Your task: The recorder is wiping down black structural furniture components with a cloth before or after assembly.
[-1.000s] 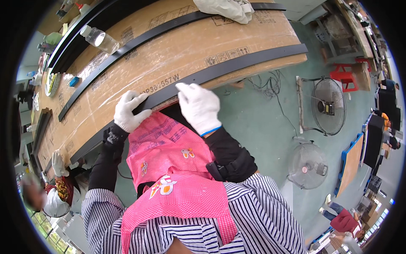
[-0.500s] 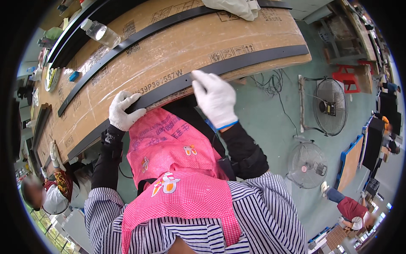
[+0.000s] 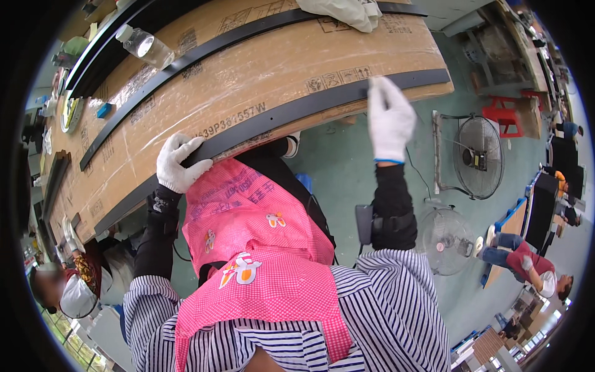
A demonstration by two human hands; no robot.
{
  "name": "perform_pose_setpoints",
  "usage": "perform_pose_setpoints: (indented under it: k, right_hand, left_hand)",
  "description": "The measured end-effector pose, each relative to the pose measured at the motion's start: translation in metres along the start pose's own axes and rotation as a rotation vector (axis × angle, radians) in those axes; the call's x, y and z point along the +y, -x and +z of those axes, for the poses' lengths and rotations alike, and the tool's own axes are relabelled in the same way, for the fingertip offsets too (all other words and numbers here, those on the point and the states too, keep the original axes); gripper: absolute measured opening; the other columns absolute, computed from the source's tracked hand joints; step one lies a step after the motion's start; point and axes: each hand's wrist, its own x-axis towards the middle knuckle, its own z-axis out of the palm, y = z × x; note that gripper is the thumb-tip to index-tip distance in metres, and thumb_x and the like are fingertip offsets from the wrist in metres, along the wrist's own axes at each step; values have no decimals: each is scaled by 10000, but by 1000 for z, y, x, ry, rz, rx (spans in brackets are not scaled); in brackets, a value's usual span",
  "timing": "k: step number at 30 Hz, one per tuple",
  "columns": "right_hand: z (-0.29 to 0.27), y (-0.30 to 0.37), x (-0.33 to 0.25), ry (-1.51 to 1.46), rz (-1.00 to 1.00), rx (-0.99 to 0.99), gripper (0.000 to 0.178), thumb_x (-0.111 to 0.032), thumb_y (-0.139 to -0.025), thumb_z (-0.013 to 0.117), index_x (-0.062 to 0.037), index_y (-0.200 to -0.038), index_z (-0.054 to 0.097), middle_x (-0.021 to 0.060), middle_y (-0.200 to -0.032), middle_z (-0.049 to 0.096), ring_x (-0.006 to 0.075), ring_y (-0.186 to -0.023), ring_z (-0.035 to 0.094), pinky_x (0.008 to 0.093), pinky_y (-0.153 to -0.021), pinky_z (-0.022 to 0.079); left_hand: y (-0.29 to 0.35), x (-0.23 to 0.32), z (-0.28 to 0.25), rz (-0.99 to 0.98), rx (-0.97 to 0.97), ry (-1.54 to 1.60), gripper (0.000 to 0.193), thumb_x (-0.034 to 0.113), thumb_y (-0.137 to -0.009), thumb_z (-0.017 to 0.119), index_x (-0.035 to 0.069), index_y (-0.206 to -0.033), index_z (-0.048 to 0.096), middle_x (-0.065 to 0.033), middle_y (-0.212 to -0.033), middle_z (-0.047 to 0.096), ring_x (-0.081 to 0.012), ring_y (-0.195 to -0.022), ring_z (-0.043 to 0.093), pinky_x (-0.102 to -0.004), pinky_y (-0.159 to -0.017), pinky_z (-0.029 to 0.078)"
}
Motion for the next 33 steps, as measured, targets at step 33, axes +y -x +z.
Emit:
perform_pose_setpoints:
  k: [33]
  right_hand:
    - [-104, -88, 141, 484, 178, 171, 292, -267, -973, 657, -99, -1171, 789, 154, -1104, 783, 315, -1029, 756, 369, -904, 579]
  left_hand:
    - [21, -39, -24, -12, -38, 19, 557, 149, -625, 893, 70, -1165, 781, -112, -997, 659, -303, -965, 655, -405, -855, 545]
